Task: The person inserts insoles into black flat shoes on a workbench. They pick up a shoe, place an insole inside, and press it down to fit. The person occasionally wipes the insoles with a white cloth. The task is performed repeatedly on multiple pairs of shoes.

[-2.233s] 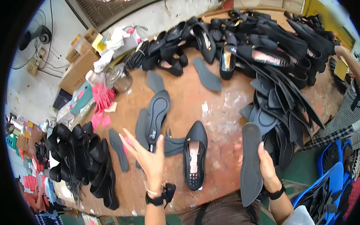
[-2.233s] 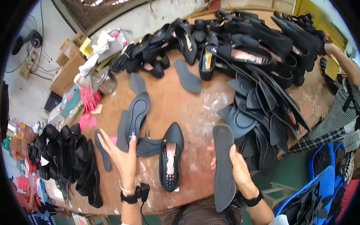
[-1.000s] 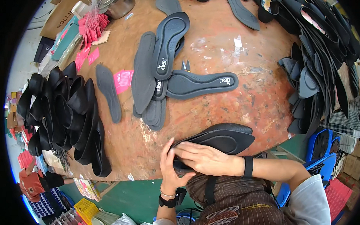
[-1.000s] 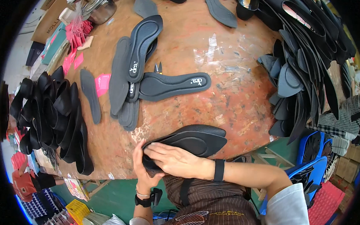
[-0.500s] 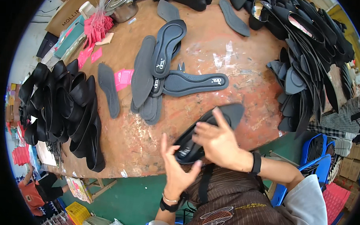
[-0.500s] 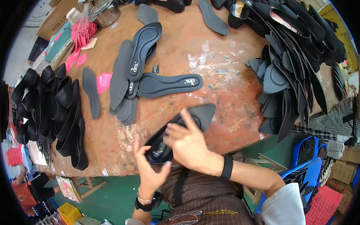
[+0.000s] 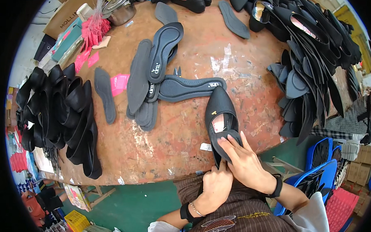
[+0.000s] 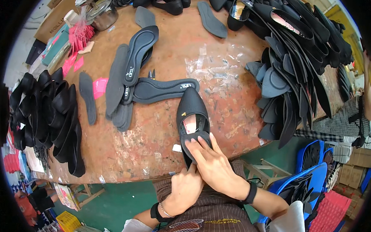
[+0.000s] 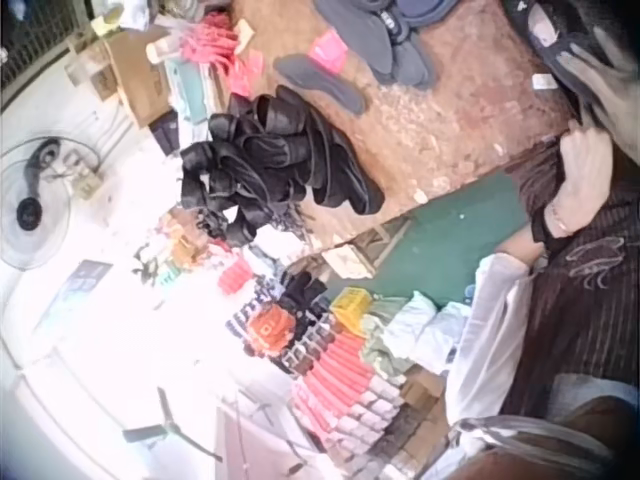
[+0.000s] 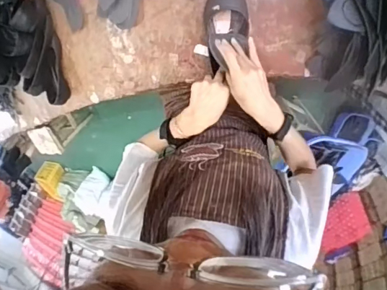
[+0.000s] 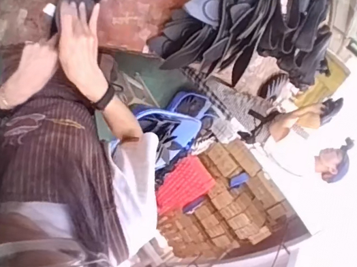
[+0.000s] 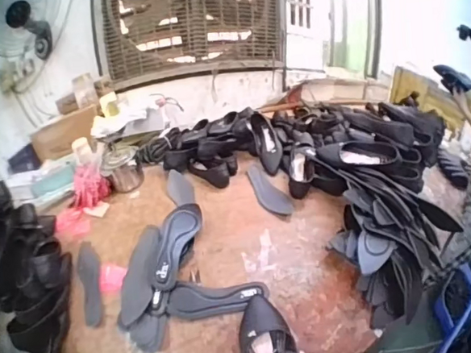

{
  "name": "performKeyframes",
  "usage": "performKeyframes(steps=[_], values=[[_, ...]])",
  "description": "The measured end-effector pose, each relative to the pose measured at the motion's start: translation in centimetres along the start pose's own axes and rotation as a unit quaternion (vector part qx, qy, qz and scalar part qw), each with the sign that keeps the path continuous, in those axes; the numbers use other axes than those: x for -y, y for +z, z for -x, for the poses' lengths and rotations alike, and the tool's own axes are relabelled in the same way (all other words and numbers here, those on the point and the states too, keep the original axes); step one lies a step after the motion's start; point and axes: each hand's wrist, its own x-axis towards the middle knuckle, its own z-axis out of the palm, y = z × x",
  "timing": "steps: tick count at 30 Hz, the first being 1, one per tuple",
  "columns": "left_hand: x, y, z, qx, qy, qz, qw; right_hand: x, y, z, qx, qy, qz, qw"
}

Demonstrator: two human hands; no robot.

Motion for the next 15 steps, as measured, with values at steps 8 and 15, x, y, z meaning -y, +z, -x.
performKeyframes(steps=[8, 15], values=[[0.9, -2.0, -0.9, -0.023, 0.023, 0.088, 0.996, -2.4, 0.9, -7.8, 0.096, 0.096, 0.108, 0.985], [1.2, -1.7, -0.9, -0.02, 0.026, 0.098, 0.995, -2.8, 1.2, -8.0, 0.12, 0.098, 0.187, 0.97]])
